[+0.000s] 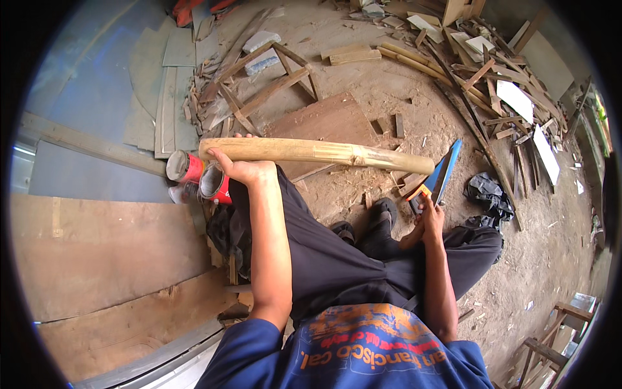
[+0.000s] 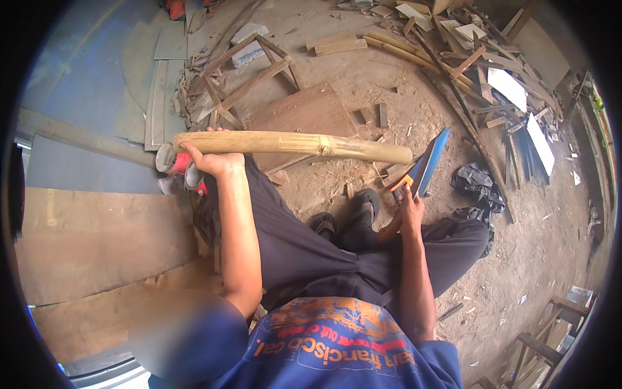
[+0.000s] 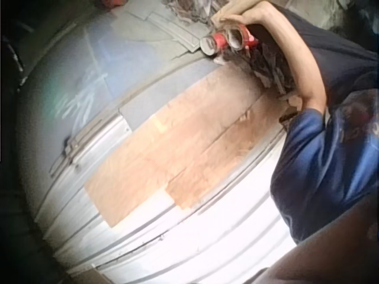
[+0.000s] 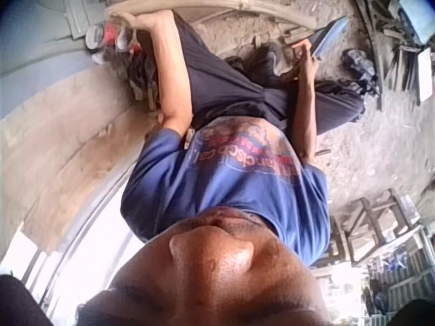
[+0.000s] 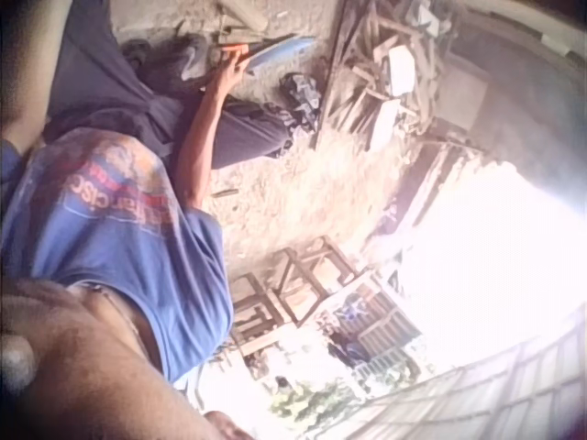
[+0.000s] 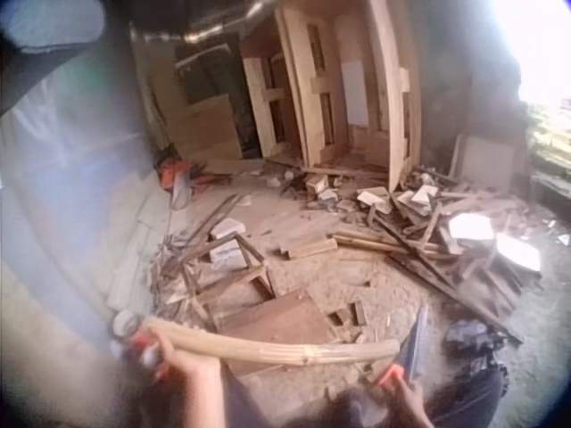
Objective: The person sits on the floor and uses a hand saw to cut a cylindrical wooden dowel. They hold the dowel with one hand and saw with the other, then switch to a different saw to continue cutting the dowel.
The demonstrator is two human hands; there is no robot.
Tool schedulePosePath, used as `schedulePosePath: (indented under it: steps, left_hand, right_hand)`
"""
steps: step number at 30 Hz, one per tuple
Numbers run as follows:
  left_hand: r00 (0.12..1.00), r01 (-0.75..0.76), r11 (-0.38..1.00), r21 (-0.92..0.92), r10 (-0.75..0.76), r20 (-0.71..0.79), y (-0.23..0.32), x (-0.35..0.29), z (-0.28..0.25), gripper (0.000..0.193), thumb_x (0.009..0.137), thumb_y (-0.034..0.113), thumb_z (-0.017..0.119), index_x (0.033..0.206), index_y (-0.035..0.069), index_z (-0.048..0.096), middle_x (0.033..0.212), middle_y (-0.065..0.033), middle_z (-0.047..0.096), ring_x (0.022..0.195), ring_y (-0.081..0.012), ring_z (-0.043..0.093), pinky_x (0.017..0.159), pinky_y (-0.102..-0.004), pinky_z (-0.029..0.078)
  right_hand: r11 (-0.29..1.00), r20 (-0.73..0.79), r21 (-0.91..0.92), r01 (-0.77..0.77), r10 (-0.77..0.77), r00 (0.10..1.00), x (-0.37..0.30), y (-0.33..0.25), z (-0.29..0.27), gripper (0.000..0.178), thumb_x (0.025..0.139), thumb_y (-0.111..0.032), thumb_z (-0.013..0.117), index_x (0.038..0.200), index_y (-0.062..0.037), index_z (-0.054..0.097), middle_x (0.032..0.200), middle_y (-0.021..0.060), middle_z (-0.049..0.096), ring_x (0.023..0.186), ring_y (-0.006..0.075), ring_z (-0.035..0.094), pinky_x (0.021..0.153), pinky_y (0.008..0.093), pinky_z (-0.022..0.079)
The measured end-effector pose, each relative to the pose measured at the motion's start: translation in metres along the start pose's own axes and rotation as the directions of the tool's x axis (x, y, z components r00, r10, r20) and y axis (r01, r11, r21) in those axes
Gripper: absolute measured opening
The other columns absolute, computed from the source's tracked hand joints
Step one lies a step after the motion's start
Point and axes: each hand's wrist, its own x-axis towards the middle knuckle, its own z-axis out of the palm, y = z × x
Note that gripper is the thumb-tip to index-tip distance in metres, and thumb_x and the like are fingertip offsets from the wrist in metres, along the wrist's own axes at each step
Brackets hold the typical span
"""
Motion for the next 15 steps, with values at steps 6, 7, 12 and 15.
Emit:
schedulePosePath:
  steps: [6,7,12,15]
  left_hand:
    - [0.998,-0.060,0.998,0.037,0.060,-0.006,-0.021,0.009,-0.011,0.083,0.093,0.065,0.055,0.152,0.015,0.026,0.137,-0.0103,0.044,0.121,-0.0251,0.048,0.106,-0.0438,0.038]
    - [0.995,-0.095,0.994,0.052,0.096,-0.012,-0.029,0.015,-0.013,0.082,0.095,0.063,0.053,0.154,0.014,0.024,0.144,-0.0108,0.042,0.128,-0.0251,0.045,0.111,-0.0435,0.035]
    - [0.998,-0.060,0.994,0.091,0.060,-0.003,-0.060,0.032,-0.030,0.081,0.100,0.061,0.043,0.158,0.012,0.014,0.162,-0.0109,0.024,0.148,-0.0229,0.027,0.123,-0.0407,0.018]
    - [0.995,0.043,0.978,0.203,-0.023,-0.098,-0.070,0.027,-0.044,0.084,0.099,0.065,0.039,0.159,0.012,0.013,0.163,-0.0096,0.022,0.149,-0.0240,0.024,0.123,-0.0465,0.016]
  right_hand:
    - [0.990,-0.019,0.114,-0.082,0.084,0.996,-0.005,0.009,0.006,0.033,0.094,-0.037,0.064,0.108,-0.0081,0.066,0.073,0.0009,0.056,0.050,0.0136,0.052,0.045,0.0293,0.046]
    - [0.990,-0.037,0.134,-0.043,0.048,0.998,-0.003,0.011,0.006,0.030,0.094,-0.035,0.065,0.108,-0.0085,0.066,0.073,0.0012,0.055,0.050,0.0138,0.052,0.044,0.0300,0.046]
    - [0.986,-0.032,0.159,0.060,-0.055,0.998,0.002,0.004,0.025,0.023,0.095,-0.032,0.067,0.101,-0.0100,0.063,0.069,-0.0005,0.056,0.047,0.0134,0.052,0.040,0.0300,0.044]
    - [0.970,-0.036,0.181,0.160,-0.156,0.987,-0.008,-0.002,0.043,0.020,0.098,-0.028,0.064,0.095,-0.0094,0.059,0.068,-0.0007,0.054,0.045,0.0115,0.050,0.040,0.0274,0.042]
